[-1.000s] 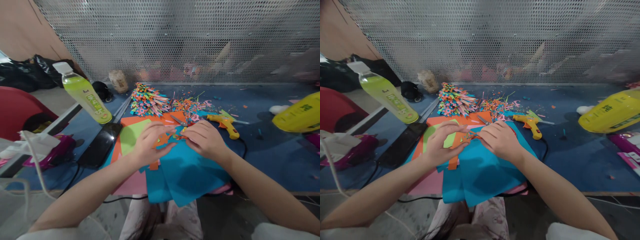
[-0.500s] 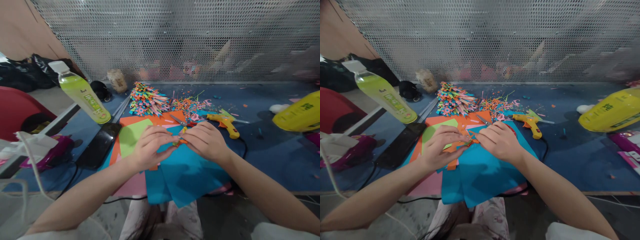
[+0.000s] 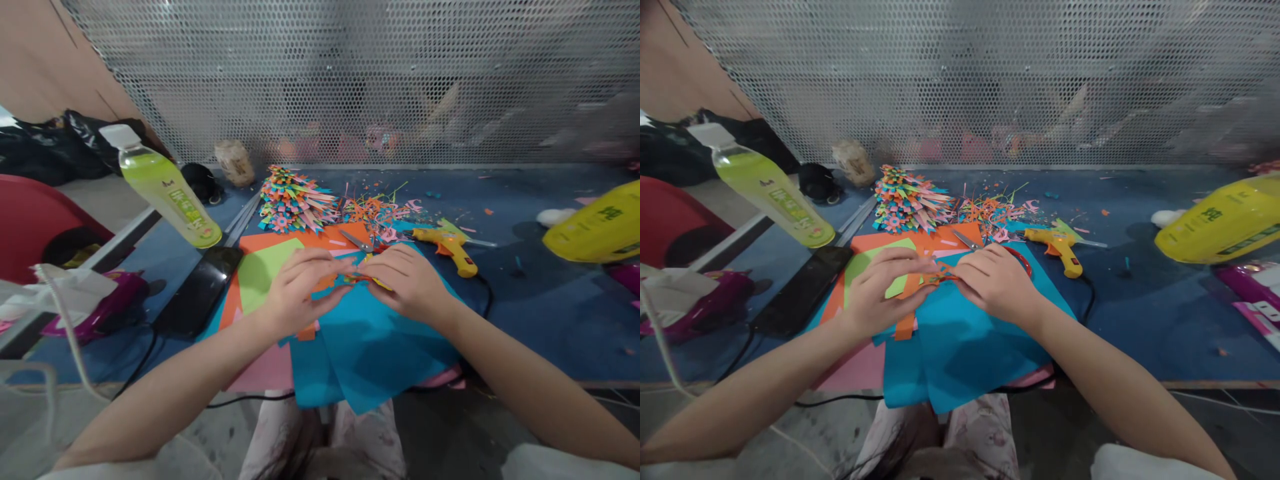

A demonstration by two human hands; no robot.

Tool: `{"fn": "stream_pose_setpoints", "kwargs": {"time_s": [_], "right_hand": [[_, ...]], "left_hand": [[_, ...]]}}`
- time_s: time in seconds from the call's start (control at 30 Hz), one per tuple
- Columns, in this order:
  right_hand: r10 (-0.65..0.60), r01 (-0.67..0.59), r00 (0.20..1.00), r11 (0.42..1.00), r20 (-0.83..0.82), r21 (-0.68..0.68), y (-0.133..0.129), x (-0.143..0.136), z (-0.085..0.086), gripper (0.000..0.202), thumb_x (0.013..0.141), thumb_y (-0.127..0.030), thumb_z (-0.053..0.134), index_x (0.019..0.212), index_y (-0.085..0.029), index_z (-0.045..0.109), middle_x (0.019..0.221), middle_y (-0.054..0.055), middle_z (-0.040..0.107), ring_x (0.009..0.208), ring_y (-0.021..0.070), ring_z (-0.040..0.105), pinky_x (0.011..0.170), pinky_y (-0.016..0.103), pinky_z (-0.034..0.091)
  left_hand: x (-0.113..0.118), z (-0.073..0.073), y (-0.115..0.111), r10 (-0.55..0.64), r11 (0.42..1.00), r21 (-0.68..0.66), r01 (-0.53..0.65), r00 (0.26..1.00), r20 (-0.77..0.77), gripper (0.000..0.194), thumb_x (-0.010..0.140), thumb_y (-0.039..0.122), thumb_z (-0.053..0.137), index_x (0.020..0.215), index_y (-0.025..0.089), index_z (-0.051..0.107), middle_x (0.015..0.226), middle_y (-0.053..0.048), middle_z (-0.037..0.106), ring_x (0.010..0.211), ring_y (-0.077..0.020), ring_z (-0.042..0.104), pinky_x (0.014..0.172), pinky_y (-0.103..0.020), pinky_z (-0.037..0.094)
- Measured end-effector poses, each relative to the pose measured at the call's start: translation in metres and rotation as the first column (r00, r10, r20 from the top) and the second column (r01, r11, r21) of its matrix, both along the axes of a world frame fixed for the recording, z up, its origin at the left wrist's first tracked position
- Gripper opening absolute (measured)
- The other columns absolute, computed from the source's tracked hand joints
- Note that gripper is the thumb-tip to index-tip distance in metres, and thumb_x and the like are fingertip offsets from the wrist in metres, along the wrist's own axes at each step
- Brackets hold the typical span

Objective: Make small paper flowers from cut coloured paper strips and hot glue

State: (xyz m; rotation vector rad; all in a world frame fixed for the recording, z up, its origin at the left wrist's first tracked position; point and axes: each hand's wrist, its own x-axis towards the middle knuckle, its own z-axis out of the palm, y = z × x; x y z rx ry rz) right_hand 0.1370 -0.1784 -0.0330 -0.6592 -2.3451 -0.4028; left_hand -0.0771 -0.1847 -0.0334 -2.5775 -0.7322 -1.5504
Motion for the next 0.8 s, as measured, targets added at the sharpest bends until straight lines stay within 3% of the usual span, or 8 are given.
{"fn": "stream_pose_setpoints", "kwargs": {"time_s": [0.13,0.23,0.43,0.6,0.8], "right_hand": [[0.018,-0.055,0.988,0.97,-0.155,-0.235,0.001,-0.0031,-0.0059,0.007,0.086,-0.021,0.055,0.085,-0.019,0.062,0.082,0.005,0.07,0.074,0.0158,0.063,0.065,0.029,0.046],[0.004,-0.079,0.975,0.94,-0.222,-0.331,0.0014,-0.0054,-0.0097,0.008,0.085,-0.023,0.057,0.079,-0.019,0.06,0.077,0.005,0.069,0.069,0.0152,0.062,0.062,0.027,0.047],[0.011,-0.133,0.963,0.887,-0.268,-0.443,0.0013,-0.0077,-0.0103,0.013,0.084,-0.024,0.055,0.073,-0.02,0.058,0.069,0.003,0.065,0.065,0.0145,0.06,0.061,0.026,0.047],[0.004,-0.138,0.965,0.859,-0.262,-0.494,-0.0003,-0.0082,-0.0085,0.015,0.084,-0.023,0.055,0.07,-0.019,0.055,0.067,0.002,0.062,0.061,0.0128,0.056,0.058,0.025,0.045],[-0.03,-0.114,0.966,0.844,-0.258,-0.524,-0.0007,-0.009,-0.0093,0.013,0.083,-0.024,0.057,0.071,-0.019,0.056,0.071,0.003,0.065,0.063,0.0129,0.057,0.059,0.025,0.045]], "left_hand": [[-0.0006,-0.0043,0.0046,-0.009,0.984,-0.18,0.018,0.999,0.05,0.036,0.076,0.019,0.07,0.11,0.02,0.059,0.086,-0.002,0.073,0.088,-0.0161,0.065,0.081,-0.031,0.053],[-0.0004,-0.0063,0.0067,-0.019,0.94,-0.34,0.043,0.997,0.075,0.033,0.077,0.022,0.069,0.108,0.019,0.061,0.083,-0.002,0.071,0.083,-0.015,0.065,0.076,-0.028,0.053],[0.0,-0.0074,0.0058,-0.045,0.881,-0.466,0.083,0.995,0.092,0.038,0.076,0.03,0.07,0.112,0.02,0.06,0.087,-0.004,0.07,0.084,-0.0169,0.065,0.079,-0.031,0.051],[-0.0013,-0.0081,0.0052,-0.091,0.78,-0.596,0.188,0.978,0.189,0.034,0.081,0.032,0.064,0.113,0.021,0.061,0.097,-0.007,0.069,0.09,-0.0184,0.064,0.081,-0.032,0.05],[-0.003,-0.0041,0.0056,-0.165,0.698,-0.648,0.305,0.949,0.269,0.032,0.088,0.037,0.053,0.117,0.024,0.062,0.104,-0.008,0.07,0.094,-0.02,0.065,0.079,-0.032,0.049]]}}
